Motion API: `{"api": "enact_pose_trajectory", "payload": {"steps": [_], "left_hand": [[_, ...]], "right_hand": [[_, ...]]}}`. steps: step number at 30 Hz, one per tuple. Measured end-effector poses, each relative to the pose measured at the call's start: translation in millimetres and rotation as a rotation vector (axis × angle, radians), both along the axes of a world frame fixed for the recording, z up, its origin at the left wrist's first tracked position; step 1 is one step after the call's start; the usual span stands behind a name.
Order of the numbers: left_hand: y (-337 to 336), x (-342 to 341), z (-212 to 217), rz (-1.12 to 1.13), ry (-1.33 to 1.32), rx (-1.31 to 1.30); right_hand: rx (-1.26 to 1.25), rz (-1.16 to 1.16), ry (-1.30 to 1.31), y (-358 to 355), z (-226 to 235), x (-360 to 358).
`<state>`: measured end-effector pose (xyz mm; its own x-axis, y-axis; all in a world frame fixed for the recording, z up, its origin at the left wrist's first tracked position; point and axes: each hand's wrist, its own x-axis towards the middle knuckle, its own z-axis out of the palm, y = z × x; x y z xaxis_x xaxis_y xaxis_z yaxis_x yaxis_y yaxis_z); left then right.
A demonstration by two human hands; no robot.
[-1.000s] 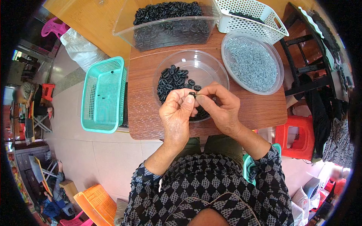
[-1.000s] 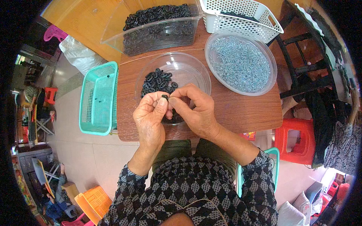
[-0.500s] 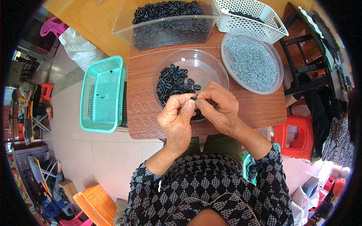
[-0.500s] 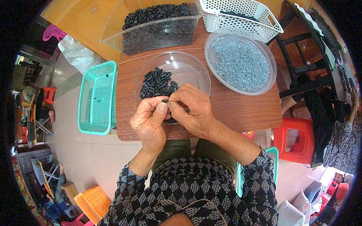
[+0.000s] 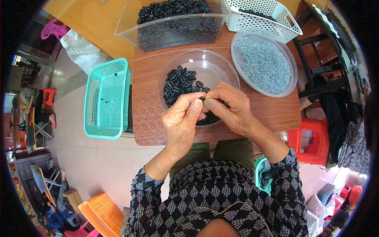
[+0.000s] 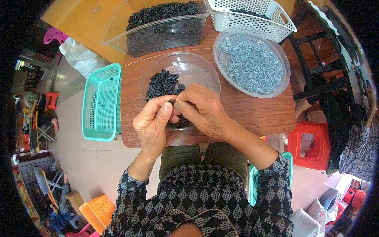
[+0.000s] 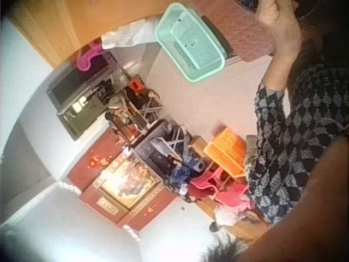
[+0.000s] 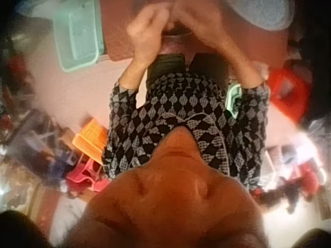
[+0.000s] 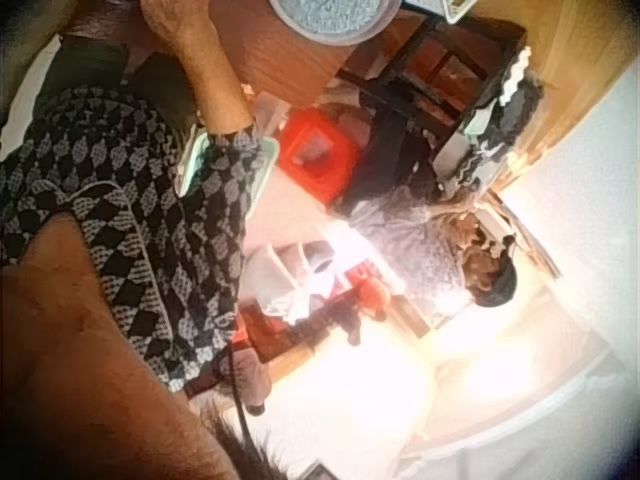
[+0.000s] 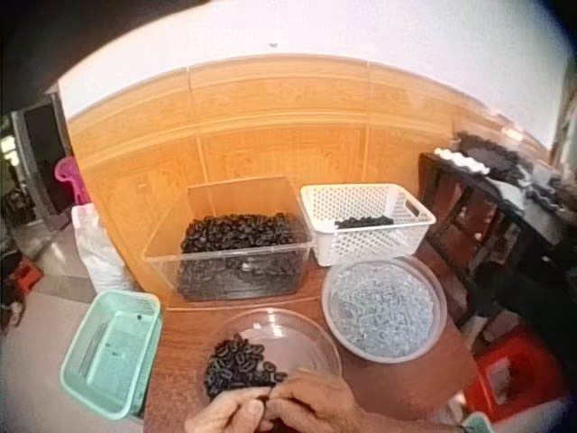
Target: The person assembles plastic cord locks by taking springs from a dish and inserting them into plastic toggle stoppers by hand.
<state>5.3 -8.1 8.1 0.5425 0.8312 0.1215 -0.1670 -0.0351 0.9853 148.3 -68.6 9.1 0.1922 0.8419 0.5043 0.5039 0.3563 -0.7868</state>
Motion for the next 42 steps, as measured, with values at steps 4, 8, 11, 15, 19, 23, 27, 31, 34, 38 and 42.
{"api": "enact_pose_trajectory", "payload": {"steps": [4, 8, 11, 15, 19, 23, 27, 31, 34, 38, 42], "left_hand": [[-1, 0, -2, 0.025, 0.038, 0.106], [-7, 4, -4, 0.064, -0.004, 0.049], [-6, 4, -16, 0.011, -0.122, -0.028], [-5, 8, -14, -0.009, -0.233, -0.271], [-4, 6, -12, 0.018, -0.193, -0.299], [-5, 6, -12, 0.011, -0.200, -0.323], [-5, 7, -12, -0.012, -0.174, -0.276], [3, 9, -6, -0.045, -0.068, -0.251], [13, 9, -1, -0.051, -0.011, -0.143], [25, 10, 7, -0.059, -0.015, -0.150], [39, 11, 12, -0.002, -0.082, -0.241]], "right_hand": [[0.014, 0.038, 0.001, 2, 2, 0], [0.054, 0.022, -0.044, 4, -3, -1], [0.050, 0.007, -0.114, 5, -5, 0], [0.008, 0.011, -0.071, 3, -5, 2], [-0.105, -0.050, 0.140, -3, -10, 1], [-0.174, -0.083, 0.266, -6, -8, -2], [-0.220, -0.055, 0.235, -6, -4, 0], [-0.197, -0.037, 0.179, -1, 1, 4], [-0.231, 0.030, 0.259, 10, 8, 9], [-0.206, 0.079, 0.269, 24, 11, 16], [-0.235, 0.002, 0.142, 29, 12, 31]]}}
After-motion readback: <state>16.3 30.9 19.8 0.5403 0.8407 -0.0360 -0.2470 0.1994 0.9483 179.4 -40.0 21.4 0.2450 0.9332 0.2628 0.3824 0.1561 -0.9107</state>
